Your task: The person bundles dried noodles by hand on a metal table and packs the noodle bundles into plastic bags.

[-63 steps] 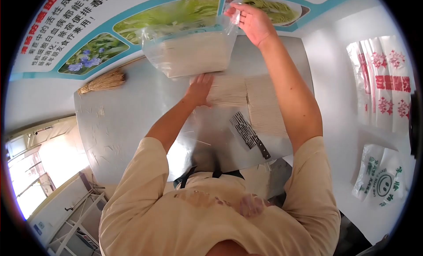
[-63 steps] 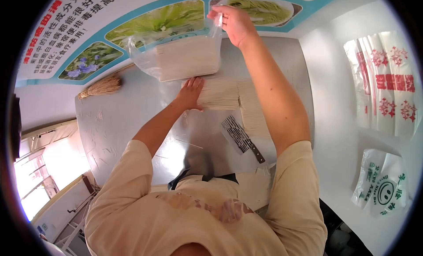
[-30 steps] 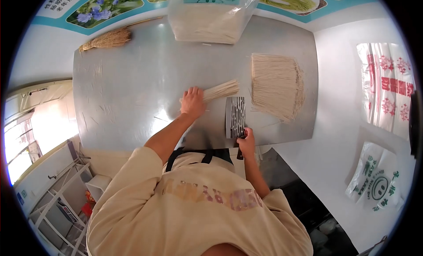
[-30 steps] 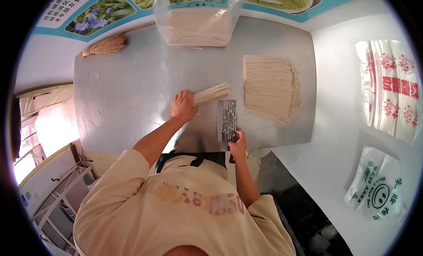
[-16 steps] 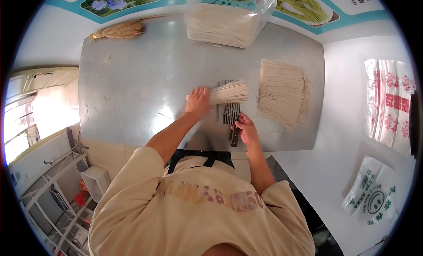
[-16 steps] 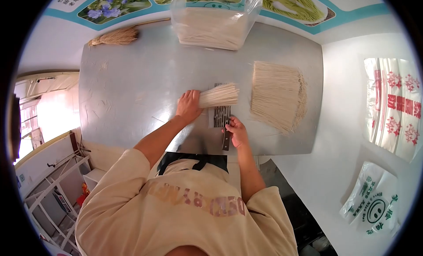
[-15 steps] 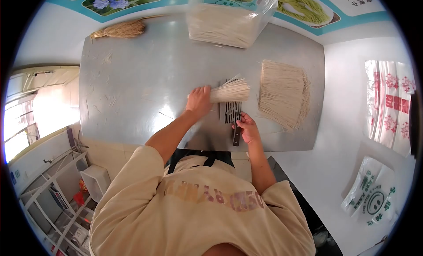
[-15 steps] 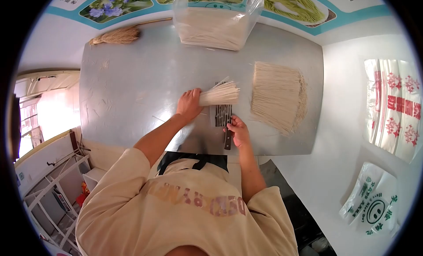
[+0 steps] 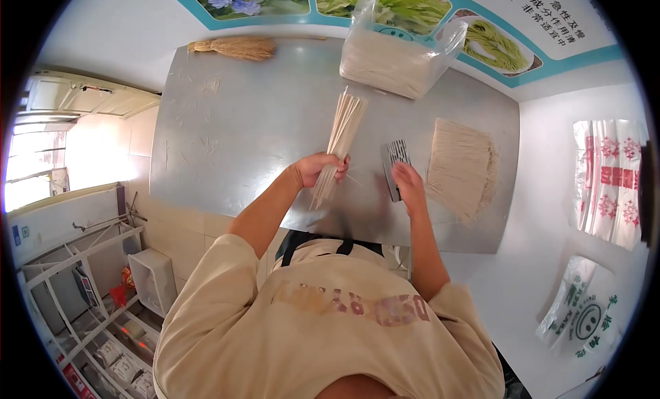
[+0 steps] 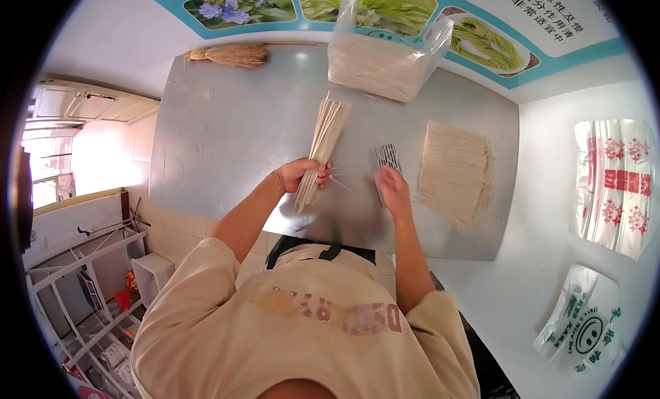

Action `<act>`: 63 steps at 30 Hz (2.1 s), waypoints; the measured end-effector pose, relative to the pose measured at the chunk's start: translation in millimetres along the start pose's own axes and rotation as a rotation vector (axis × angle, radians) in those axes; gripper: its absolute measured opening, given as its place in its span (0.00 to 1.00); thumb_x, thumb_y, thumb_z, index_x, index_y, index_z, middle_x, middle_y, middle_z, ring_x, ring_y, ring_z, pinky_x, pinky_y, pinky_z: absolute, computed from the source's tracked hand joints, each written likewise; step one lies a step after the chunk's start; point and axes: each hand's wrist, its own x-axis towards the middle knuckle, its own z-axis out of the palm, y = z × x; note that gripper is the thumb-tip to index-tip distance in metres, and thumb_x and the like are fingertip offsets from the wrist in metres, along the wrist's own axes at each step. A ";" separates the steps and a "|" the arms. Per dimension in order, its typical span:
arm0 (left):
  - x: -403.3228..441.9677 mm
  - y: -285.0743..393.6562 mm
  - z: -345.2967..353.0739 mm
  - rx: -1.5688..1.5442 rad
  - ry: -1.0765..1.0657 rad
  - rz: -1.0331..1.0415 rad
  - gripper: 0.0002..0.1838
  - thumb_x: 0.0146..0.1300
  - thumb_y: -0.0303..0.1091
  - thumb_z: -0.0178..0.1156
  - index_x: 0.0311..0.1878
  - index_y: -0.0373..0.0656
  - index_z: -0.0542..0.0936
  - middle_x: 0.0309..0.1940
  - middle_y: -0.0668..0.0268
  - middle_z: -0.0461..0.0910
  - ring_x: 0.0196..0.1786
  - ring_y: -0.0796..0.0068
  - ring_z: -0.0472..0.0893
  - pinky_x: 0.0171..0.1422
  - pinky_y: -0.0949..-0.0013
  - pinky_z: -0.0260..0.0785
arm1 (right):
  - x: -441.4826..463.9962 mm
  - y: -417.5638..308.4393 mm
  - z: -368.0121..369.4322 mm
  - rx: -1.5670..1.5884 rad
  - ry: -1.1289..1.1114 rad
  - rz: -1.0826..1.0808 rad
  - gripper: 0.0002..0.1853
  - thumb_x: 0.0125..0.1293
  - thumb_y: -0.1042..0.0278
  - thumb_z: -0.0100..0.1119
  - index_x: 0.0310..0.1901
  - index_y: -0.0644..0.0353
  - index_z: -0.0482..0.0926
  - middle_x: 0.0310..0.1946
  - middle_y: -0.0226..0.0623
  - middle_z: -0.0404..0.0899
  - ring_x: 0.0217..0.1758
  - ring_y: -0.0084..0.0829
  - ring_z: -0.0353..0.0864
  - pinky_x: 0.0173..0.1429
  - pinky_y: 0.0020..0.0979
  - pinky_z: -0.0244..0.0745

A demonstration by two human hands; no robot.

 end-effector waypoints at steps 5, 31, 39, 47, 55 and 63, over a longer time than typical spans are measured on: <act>-2.2 -3.6 4.5 -0.104 -0.413 -0.057 0.12 0.66 0.40 0.60 0.47 0.44 0.77 0.32 0.70 0.75 0.35 0.75 0.76 0.48 0.66 0.74 | 41.4 -88.7 88.8 1.067 -0.670 0.274 0.36 0.69 0.56 0.65 0.72 0.66 0.65 0.59 0.46 0.80 0.63 0.39 0.79 0.69 0.39 0.71; 14.8 9.9 69.6 0.958 0.668 1.002 0.20 0.45 0.25 0.71 0.45 0.43 0.81 0.42 0.60 0.82 0.51 0.52 0.80 0.57 0.56 0.73 | 35.1 -17.5 77.1 -0.654 -0.168 -0.501 0.34 0.60 0.66 0.70 0.68 0.63 0.69 0.64 0.45 0.77 0.67 0.41 0.75 0.71 0.39 0.70; 21.7 -28.1 76.3 1.879 -0.024 1.355 0.07 0.55 0.31 0.61 0.38 0.46 0.78 0.35 0.66 0.78 0.45 0.61 0.79 0.59 0.58 0.70 | 27.9 -9.3 20.3 0.980 -0.767 0.598 0.43 0.75 0.29 0.38 0.72 0.63 0.64 0.64 0.46 0.76 0.66 0.36 0.78 0.68 0.38 0.74; -5.9 -51.8 49.7 2.334 -0.254 1.305 0.11 0.57 0.33 0.62 0.44 0.47 0.79 0.44 0.67 0.80 0.53 0.63 0.78 0.66 0.58 0.66 | 44.6 -61.4 80.9 0.560 -0.718 0.543 0.27 0.62 0.71 0.67 0.63 0.67 0.74 0.36 0.41 0.82 0.40 0.35 0.84 0.47 0.35 0.81; -44.3 12.3 54.7 1.404 0.396 0.593 0.35 0.54 0.36 0.76 0.66 0.45 0.73 0.60 0.64 0.79 0.66 0.63 0.75 0.73 0.56 0.67 | 51.0 -70.5 87.2 0.428 -0.501 0.114 0.20 0.56 0.77 0.72 0.51 0.65 0.81 0.39 0.34 0.84 0.40 0.27 0.84 0.47 0.32 0.80; 5.9 37.3 44.7 0.844 0.118 0.426 0.40 0.56 0.35 0.77 0.72 0.45 0.71 0.68 0.61 0.74 0.71 0.63 0.71 0.75 0.58 0.65 | 53.2 -72.8 73.3 -0.053 -0.508 -0.052 0.26 0.56 0.66 0.76 0.57 0.58 0.81 0.53 0.34 0.85 0.54 0.31 0.84 0.59 0.34 0.79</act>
